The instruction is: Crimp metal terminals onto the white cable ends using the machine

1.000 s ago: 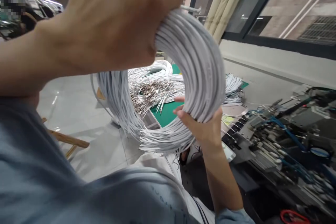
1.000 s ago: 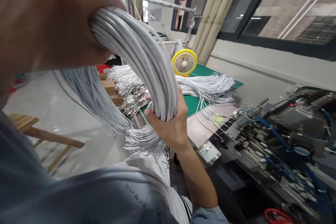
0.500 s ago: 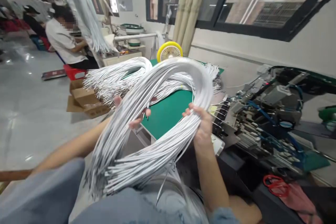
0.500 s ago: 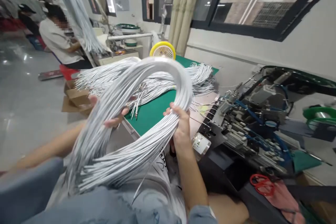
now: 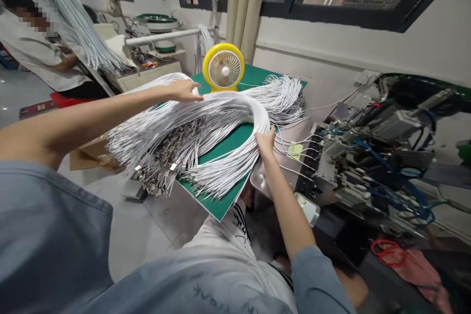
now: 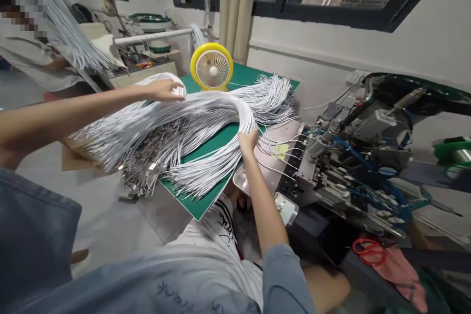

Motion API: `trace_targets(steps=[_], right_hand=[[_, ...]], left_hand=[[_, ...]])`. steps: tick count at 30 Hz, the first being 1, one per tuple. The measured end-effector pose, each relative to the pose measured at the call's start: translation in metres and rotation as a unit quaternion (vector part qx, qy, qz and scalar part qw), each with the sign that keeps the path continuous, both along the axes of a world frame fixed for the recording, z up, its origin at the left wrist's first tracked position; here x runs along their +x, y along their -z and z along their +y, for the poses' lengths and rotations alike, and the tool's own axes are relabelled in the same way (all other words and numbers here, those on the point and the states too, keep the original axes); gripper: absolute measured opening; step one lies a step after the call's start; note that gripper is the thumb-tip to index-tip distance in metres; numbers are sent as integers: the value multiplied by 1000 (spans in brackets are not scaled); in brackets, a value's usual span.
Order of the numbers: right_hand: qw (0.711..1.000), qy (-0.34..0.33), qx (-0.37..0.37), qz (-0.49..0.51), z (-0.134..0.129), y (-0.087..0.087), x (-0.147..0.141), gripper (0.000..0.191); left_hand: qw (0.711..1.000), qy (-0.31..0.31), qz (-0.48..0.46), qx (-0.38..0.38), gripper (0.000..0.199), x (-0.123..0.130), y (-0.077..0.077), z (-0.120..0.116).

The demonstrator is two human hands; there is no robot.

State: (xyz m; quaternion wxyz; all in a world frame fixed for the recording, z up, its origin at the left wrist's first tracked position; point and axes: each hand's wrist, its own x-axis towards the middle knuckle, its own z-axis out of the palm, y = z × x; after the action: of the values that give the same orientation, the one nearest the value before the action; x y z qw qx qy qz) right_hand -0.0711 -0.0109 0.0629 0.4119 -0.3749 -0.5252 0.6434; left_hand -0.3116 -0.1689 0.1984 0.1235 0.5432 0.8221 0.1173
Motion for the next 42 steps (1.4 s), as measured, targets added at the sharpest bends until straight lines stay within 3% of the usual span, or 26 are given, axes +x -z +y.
trace_targets(steps=[2, 3, 5, 7, 10, 13, 16, 20, 25, 29, 33, 35, 37, 38, 40, 42], right_hand=[[987, 11, 126, -96, -13, 20, 3, 56], [968, -25, 206, -142, -24, 30, 5, 55], [887, -159, 375, -216, -51, 46, 7, 47], [791, -278, 487, -246, -74, 54, 6, 40], [691, -340, 565, -297, -92, 56, 6, 37], [654, -334, 590, -335, -96, 56, 12, 46], [653, -310, 607, -331, -97, 57, 25, 49], [664, -312, 602, -314, -102, 60, 47, 45], [686, -309, 589, -295, -112, 59, 67, 43], [709, -289, 570, -296, -128, 58, 72, 42], [755, -294, 529, -250, -137, 54, 93, 34], [806, -256, 487, -218, -137, 51, 118, 27], [862, -153, 415, -249, -136, 52, 148, 27], [876, -91, 371, -294, -135, 55, 162, 27], [878, -40, 286, -381, -134, 62, 185, 29], [875, -68, 221, -426, -134, 71, 197, 29]], left_hand=[[990, 50, 134, -18, 75, 12, 27, 12], [974, 95, 206, -27, 74, 20, 43, 13], [927, 195, 317, -42, 69, 37, 72, 9], [895, 262, 357, -63, 61, 47, 97, 0], [891, 275, 346, -105, 46, 50, 119, -17], [909, 238, 324, -109, 42, 55, 129, -30], [904, 230, 349, -85, 47, 71, 138, -37], [875, 322, 332, -145, 39, 88, 149, -47], [863, 346, 315, -189, 35, 79, 147, -63], [871, 357, 287, -176, 25, 69, 142, -65], [890, 307, 284, -183, 27, 83, 141, -59], [890, 296, 294, -182, 21, 101, 134, -50], [892, 293, 306, -154, 13, 125, 122, -31], [895, 291, 312, -131, 17, 139, 114, -17], [904, 288, 311, -52, 28, 172, 100, 18], [900, 327, 288, -5, 29, 213, 91, 58]])
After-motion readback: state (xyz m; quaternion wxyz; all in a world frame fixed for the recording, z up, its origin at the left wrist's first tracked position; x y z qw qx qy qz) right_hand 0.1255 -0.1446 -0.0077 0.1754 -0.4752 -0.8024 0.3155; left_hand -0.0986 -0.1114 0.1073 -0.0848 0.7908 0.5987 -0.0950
